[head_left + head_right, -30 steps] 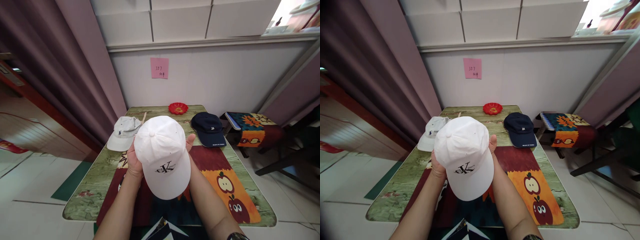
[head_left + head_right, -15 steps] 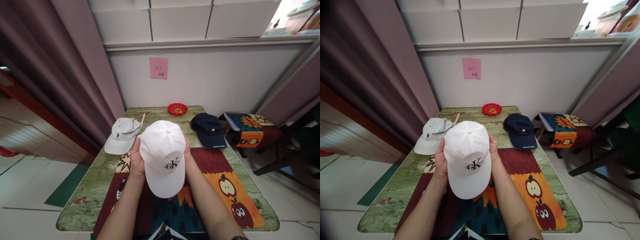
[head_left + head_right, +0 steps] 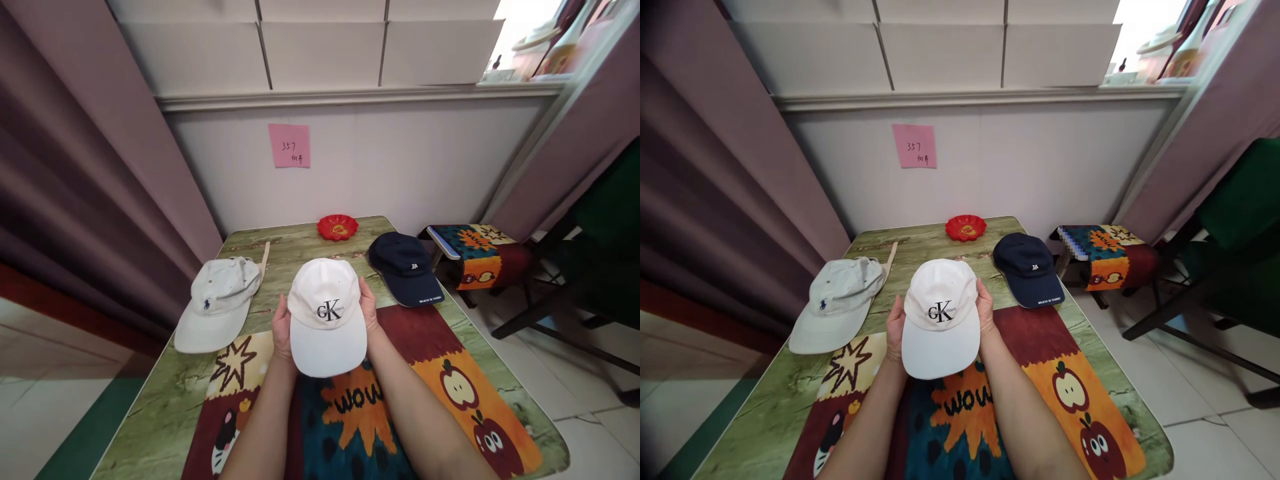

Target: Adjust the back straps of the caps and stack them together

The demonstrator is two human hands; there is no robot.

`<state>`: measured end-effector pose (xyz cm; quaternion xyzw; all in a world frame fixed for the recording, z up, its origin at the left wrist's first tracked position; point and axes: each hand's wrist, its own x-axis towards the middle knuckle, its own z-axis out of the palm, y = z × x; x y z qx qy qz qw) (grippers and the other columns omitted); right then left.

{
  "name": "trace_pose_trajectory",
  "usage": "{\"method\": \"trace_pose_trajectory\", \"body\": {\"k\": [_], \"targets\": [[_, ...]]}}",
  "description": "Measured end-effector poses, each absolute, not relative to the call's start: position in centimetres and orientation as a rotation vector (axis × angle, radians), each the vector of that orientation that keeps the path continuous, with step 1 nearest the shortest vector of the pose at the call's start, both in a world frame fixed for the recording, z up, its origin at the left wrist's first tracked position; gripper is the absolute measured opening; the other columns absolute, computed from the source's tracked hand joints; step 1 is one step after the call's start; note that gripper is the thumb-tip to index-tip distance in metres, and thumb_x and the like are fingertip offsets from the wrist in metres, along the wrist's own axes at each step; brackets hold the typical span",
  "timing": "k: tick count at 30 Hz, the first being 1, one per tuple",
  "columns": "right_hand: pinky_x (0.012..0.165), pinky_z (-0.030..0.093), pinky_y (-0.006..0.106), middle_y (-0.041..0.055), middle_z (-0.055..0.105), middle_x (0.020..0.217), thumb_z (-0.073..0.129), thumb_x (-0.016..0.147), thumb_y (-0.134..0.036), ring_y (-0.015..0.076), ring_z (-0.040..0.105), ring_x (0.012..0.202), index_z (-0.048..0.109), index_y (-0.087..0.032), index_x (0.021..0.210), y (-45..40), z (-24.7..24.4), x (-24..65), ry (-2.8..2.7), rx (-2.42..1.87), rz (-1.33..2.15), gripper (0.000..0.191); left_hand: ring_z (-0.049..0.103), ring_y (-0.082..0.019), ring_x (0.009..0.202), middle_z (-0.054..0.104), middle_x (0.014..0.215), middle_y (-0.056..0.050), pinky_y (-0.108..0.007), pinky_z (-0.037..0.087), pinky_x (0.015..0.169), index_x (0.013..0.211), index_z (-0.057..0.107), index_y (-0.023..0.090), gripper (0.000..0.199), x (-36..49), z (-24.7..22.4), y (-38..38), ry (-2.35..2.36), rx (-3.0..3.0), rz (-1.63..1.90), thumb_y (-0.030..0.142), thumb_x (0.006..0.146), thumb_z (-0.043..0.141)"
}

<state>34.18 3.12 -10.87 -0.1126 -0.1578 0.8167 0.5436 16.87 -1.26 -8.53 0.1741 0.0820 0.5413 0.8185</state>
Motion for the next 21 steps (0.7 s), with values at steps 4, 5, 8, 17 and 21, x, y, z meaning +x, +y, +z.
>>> {"method": "trace_pose_trajectory", "body": {"k": [4,5,8,17,21], "targets": [[0.112,0.036,0.055,0.0098,0.073,0.118,0.048,0.09,-0.053,0.0288,0.062,0.121,0.06,-0.017,0.13,3.9,-10.8,33.8,-0.383,-0.313,1.984,0.055,0.031,-0.029,0.147,0.047,0.151,-0.01,-0.049,0.011,0.123,0.152,0.04,0.019,0.064,16.3,-9.2,-0.3,0.153,0.396,1.126,0.052,0.101,0.021],[0.112,0.036,0.055,0.01,0.073,0.117,0.048,0.09,-0.051,0.0288,0.062,0.121,0.061,-0.017,0.128,4.0,-10.7,33.7,-0.388,-0.321,1.985,0.052,0.029,-0.028,0.148,0.046,0.152,-0.009,-0.048,0.009,0.123,0.153,0.039,0.019,0.065,16.1,-9.5,-0.1,0.138,0.401,1.143,0.053,0.1,0.02],[0.11,0.04,0.054,0.0099,0.075,0.113,0.049,0.09,-0.047,0.0292,0.063,0.12,0.063,-0.017,0.121,4.0,-10.6,33.3,-0.413,-0.338,1.98,0.045,0.023,-0.028,0.15,0.04,0.156,-0.009,-0.049,0.004,0.123,0.155,0.034,0.02,0.071,15.1,-10.2,0.4,0.084,0.408,1.214,0.06,0.098,0.021],[0.105,0.049,0.045,0.0011,0.077,0.108,0.064,0.078,-0.012,0.0221,0.073,0.096,0.06,-0.023,0.123,3.3,-11.5,32.9,-0.419,-0.417,1.952,0.047,0.032,-0.034,0.146,0.049,0.15,-0.013,-0.056,0.014,0.121,0.151,0.042,0.019,0.075,14.7,-8.9,-0.2,0.225,0.283,1.3,0.067,0.094,0.031],[0.103,0.05,0.047,0.0001,0.079,0.098,0.063,0.081,-0.015,0.0224,0.074,0.093,0.061,-0.024,0.121,3.7,-12.1,33.5,-0.325,-0.484,1.899,0.041,0.04,-0.03,0.142,0.057,0.142,-0.012,-0.052,0.018,0.122,0.148,0.046,0.018,0.061,14.7,-9.8,-0.2,0.279,0.246,1.247,0.052,0.1,0.03]]}}
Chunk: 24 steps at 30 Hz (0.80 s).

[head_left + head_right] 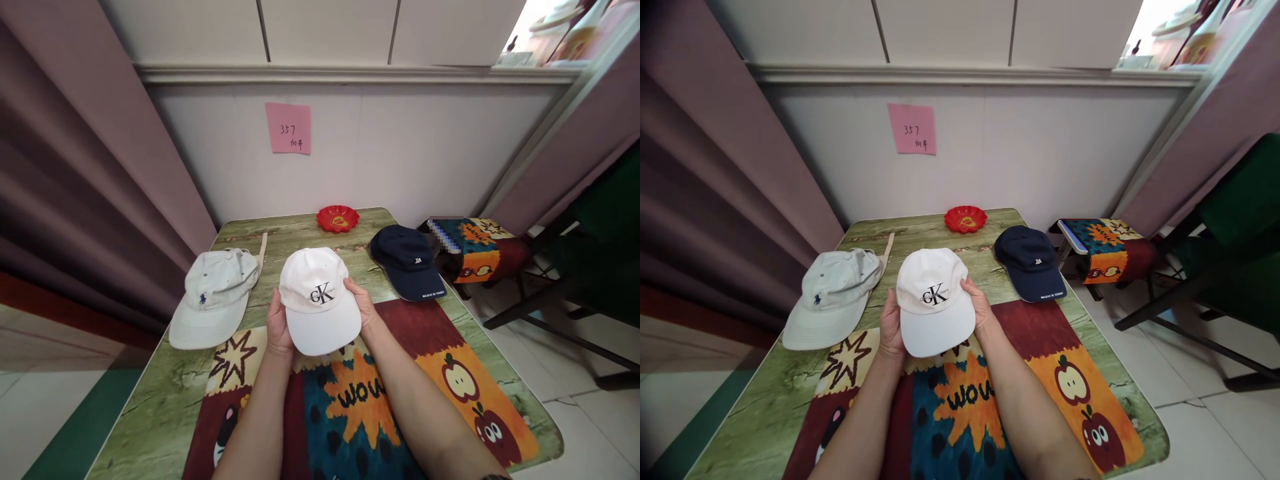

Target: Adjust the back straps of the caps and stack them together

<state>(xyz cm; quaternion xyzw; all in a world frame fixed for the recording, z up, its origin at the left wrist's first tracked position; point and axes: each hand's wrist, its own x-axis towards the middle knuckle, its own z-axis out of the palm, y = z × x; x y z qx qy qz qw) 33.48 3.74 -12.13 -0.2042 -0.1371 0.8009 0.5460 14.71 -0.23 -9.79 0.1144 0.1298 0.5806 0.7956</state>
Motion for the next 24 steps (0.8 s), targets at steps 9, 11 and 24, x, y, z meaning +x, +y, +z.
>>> {"method": "trace_pose_trajectory", "body": {"k": [9,11,24], "targets": [[0.105,0.047,0.056,0.007,0.078,0.1,0.065,0.084,-0.032,0.03,0.07,0.109,0.067,-0.018,0.113,4.4,-13.1,33.6,-0.361,-0.487,1.949,0.033,0.049,-0.026,0.136,0.066,0.13,-0.012,-0.046,0.019,0.123,0.148,0.046,0.016,0.052,14.3,-11.8,0.5,0.31,0.193,1.212,0.036,0.102,0.031],[0.105,0.047,0.056,0.0061,0.079,0.098,0.066,0.083,-0.031,0.0294,0.07,0.108,0.066,-0.018,0.113,4.5,-13.3,33.5,-0.345,-0.504,1.937,0.032,0.05,-0.027,0.135,0.065,0.132,-0.012,-0.047,0.021,0.122,0.149,0.045,0.015,0.053,14.4,-11.7,0.5,0.339,0.175,1.206,0.037,0.102,0.03],[0.1,0.051,0.054,0.0017,0.079,0.095,0.067,0.083,-0.022,0.0252,0.075,0.089,0.065,-0.022,0.107,4.8,-13.7,33.4,-0.217,-0.552,1.911,0.025,0.055,-0.028,0.13,0.062,0.136,-0.012,-0.049,0.029,0.12,0.157,0.025,0.015,0.059,14.8,-11.7,0.9,0.358,0.19,1.21,0.038,0.102,0.027]]}}
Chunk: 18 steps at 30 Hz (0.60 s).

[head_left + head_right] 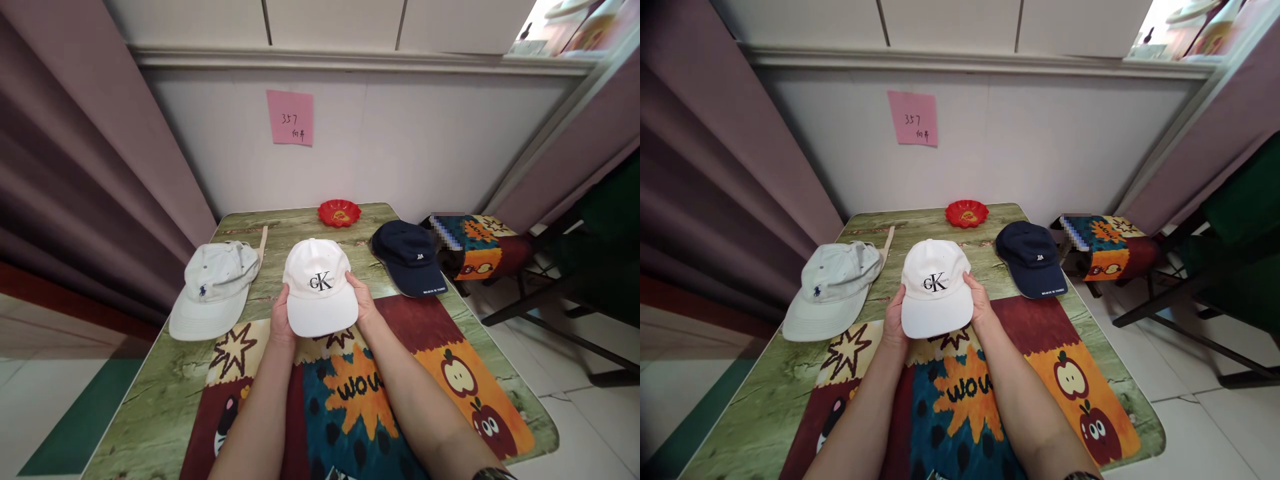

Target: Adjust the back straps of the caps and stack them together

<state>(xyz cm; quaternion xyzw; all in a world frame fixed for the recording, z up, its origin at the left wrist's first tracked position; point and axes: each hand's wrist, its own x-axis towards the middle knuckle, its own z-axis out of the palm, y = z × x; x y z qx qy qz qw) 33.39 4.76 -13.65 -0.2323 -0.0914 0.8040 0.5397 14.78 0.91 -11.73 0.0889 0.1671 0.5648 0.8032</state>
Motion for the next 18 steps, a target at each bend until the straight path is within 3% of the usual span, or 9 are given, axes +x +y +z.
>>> {"method": "trace_pose_trajectory", "body": {"k": [9,13,18], "targets": [[0.098,0.054,0.038,0.0055,0.078,0.099,0.063,0.087,-0.023,0.0209,0.073,0.091,0.068,-0.015,0.107,3.4,-11.6,33.8,-0.438,-0.473,2.04,0.022,0.055,-0.03,0.13,0.066,0.131,-0.013,-0.051,0.032,0.118,0.154,0.035,0.016,0.061,13.4,-11.6,1.1,0.489,0.093,1.398,0.046,0.101,0.034],[0.098,0.053,0.039,0.0082,0.076,0.111,0.066,0.083,-0.018,0.0215,0.072,0.097,0.062,-0.014,0.121,2.0,-10.7,33.3,-0.556,-0.393,2.091,0.038,0.054,-0.029,0.131,0.065,0.132,-0.011,-0.049,0.033,0.117,0.152,0.041,0.019,0.058,13.2,-11.4,1.4,0.474,0.106,1.516,0.046,0.101,0.035],[0.094,0.056,0.042,0.0049,0.075,0.115,0.071,0.08,-0.021,0.0223,0.071,0.1,0.061,-0.02,0.123,0.3,-10.5,30.7,-0.403,-0.464,1.933,0.044,0.05,-0.025,0.135,0.061,0.137,-0.01,-0.042,0.031,0.119,0.153,0.038,0.021,0.057,13.6,-11.4,2.2,0.457,0.125,1.59,0.045,0.101,0.037]]}}
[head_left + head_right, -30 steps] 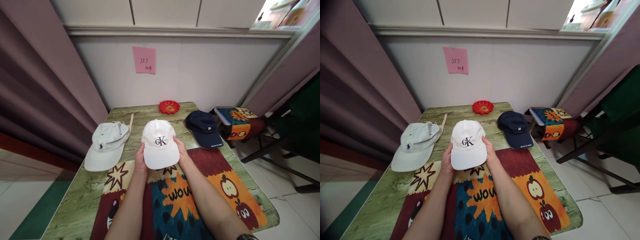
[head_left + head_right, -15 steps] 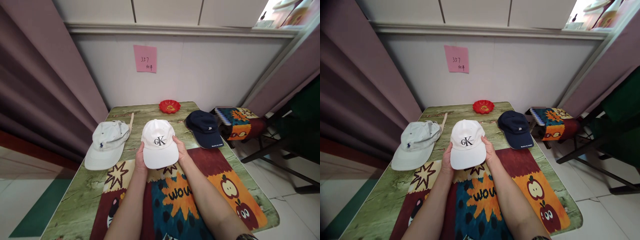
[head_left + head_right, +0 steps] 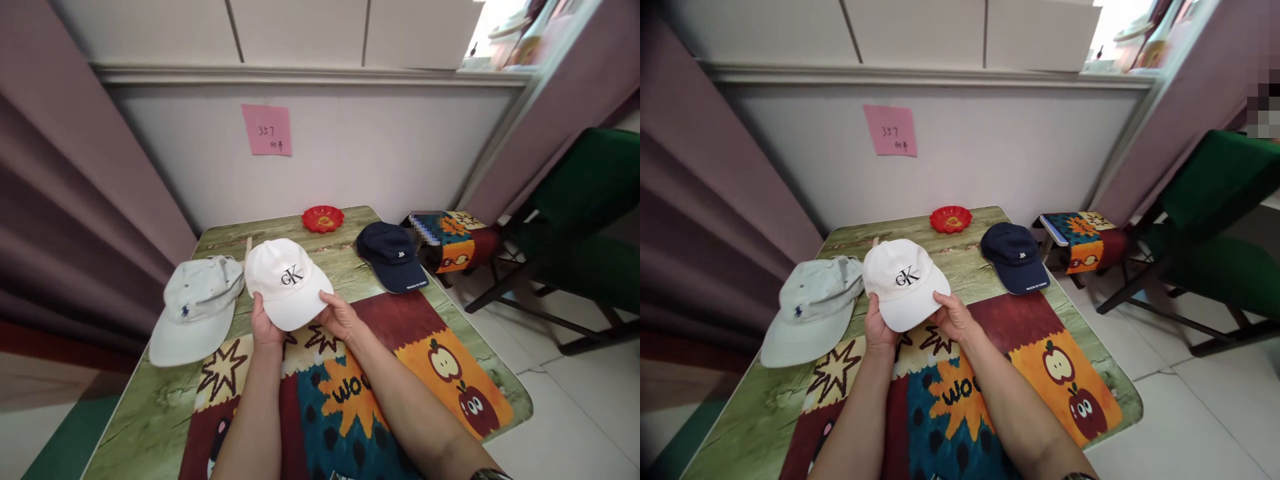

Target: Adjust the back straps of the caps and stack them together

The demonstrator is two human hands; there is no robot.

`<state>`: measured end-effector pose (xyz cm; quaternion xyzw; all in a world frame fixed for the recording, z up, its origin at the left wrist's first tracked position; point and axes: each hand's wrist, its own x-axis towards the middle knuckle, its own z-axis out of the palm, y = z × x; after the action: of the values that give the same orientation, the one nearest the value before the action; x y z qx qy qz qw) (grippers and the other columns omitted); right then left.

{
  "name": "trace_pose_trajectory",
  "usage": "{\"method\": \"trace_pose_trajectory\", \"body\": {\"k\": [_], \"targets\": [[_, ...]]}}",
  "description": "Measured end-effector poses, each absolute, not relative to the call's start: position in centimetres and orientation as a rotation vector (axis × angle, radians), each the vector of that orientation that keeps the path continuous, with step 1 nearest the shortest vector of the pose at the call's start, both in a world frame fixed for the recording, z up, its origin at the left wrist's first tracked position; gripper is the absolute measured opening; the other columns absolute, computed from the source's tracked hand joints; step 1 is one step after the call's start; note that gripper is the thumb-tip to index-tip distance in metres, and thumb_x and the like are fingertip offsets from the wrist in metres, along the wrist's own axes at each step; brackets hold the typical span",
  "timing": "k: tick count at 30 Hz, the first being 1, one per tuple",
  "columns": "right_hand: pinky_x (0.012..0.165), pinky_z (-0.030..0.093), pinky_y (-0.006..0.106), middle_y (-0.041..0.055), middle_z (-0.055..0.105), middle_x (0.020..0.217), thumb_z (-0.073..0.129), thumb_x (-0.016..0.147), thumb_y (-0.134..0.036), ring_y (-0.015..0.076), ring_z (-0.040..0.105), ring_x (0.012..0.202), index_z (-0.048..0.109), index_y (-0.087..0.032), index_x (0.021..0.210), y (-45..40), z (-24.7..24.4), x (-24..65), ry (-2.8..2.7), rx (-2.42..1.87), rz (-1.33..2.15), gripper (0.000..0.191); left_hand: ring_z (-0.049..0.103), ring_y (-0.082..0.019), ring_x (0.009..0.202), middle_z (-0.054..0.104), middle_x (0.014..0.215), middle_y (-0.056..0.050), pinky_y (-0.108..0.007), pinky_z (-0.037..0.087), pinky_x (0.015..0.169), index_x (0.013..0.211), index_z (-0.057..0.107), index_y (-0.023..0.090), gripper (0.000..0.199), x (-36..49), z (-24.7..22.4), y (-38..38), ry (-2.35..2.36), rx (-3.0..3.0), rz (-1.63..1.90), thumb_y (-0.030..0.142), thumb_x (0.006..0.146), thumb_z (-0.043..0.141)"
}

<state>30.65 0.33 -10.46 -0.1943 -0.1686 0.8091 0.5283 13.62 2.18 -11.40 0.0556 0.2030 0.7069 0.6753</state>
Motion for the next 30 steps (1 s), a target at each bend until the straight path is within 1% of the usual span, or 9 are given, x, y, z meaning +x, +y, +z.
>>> {"method": "trace_pose_trajectory", "body": {"k": [4,8,13,16,18,20,23,27,30], "targets": [[0.087,0.06,0.038,0.0037,0.076,0.112,0.075,0.077,-0.023,0.0219,0.073,0.097,0.064,-0.02,0.119,-0.8,-9.6,29.1,-0.331,-0.588,1.723,0.043,0.048,-0.024,0.137,0.062,0.136,-0.009,-0.043,0.03,0.12,0.152,0.04,0.022,0.055,14.0,-11.0,2.5,0.443,0.169,1.551,0.043,0.102,0.035],[0.09,0.06,0.042,0.0043,0.076,0.109,0.075,0.075,-0.017,0.0226,0.074,0.091,0.064,-0.019,0.118,-1.5,-6.9,30.5,-0.409,-0.631,1.598,0.045,0.059,-0.024,0.127,0.069,0.127,-0.011,-0.042,0.038,0.115,0.144,0.051,0.02,0.053,14.6,-10.1,2.3,0.435,0.226,1.488,0.046,0.103,0.03],[0.098,0.056,0.039,0.0021,0.078,0.1,0.07,0.079,-0.011,0.0187,0.074,0.087,0.065,-0.017,0.112,0.5,-2.4,36.7,-0.413,-0.651,1.373,0.033,0.07,-0.031,0.107,0.071,0.117,-0.022,-0.052,0.052,0.098,0.125,0.064,0.009,0.066,14.9,-9.8,1.9,0.449,0.341,1.307,0.058,0.099,0.027],[0.095,0.058,0.037,-0.0013,0.079,0.093,0.064,0.086,-0.012,0.0164,0.074,0.086,0.065,-0.02,0.114,2.7,-0.4,41.7,-0.393,-0.631,1.249,0.029,0.07,-0.033,0.105,0.07,0.116,-0.025,-0.053,0.055,0.092,0.118,0.066,0.006,0.066,14.9,-10.0,1.8,0.513,0.361,1.297,0.055,0.1,0.027],[0.09,0.061,0.035,0.0012,0.079,0.093,0.062,0.087,-0.011,0.016,0.075,0.083,0.066,-0.017,0.112,4.0,0.1,44.8,-0.364,-0.597,1.184,0.026,0.071,-0.033,0.103,0.071,0.114,-0.025,-0.052,0.056,0.09,0.115,0.067,0.005,0.064,14.9,-10.2,1.8,0.548,0.346,1.316,0.052,0.101,0.026],[0.083,0.063,0.029,0.0023,0.079,0.091,0.061,0.089,-0.01,0.0142,0.075,0.08,0.067,-0.016,0.11,4.7,-0.2,47.6,-0.298,-0.637,1.137,0.022,0.071,-0.032,0.103,0.072,0.113,-0.024,-0.05,0.057,0.09,0.114,0.067,0.005,0.062,14.9,-10.3,1.8,0.554,0.329,1.332,0.05,0.102,0.026],[0.076,0.063,0.023,0.0019,0.078,0.088,0.062,0.09,-0.01,0.0118,0.074,0.075,0.068,-0.016,0.105,4.8,-2.2,50.5,-0.13,-0.896,1.077,0.017,0.071,-0.031,0.104,0.072,0.113,-0.023,-0.05,0.056,0.09,0.116,0.066,0.006,0.06,14.9,-10.2,1.7,0.545,0.31,1.348,0.05,0.101,0.028],[0.066,0.064,0.023,0.0043,0.077,0.079,0.061,0.089,-0.006,0.0132,0.072,0.066,0.067,-0.013,0.101,3.8,-5.9,52.3,-0.03,-1.085,1.04,0.014,0.071,-0.032,0.102,0.072,0.112,-0.024,-0.051,0.056,0.089,0.114,0.066,0.003,0.06,15.1,-10.2,1.6,0.562,0.295,1.359,0.05,0.101,0.03],[0.063,0.063,0.023,0.004,0.076,0.077,0.063,0.089,-0.008,0.0138,0.073,0.069,0.067,-0.014,0.097,3.6,-7.7,52.8,-0.037,-1.169,0.991,0.011,0.071,-0.032,0.101,0.072,0.112,-0.024,-0.051,0.057,0.088,0.111,0.068,0.003,0.06,15.1,-10.2,1.5,0.567,0.299,1.357,0.049,0.101,0.029]]}}
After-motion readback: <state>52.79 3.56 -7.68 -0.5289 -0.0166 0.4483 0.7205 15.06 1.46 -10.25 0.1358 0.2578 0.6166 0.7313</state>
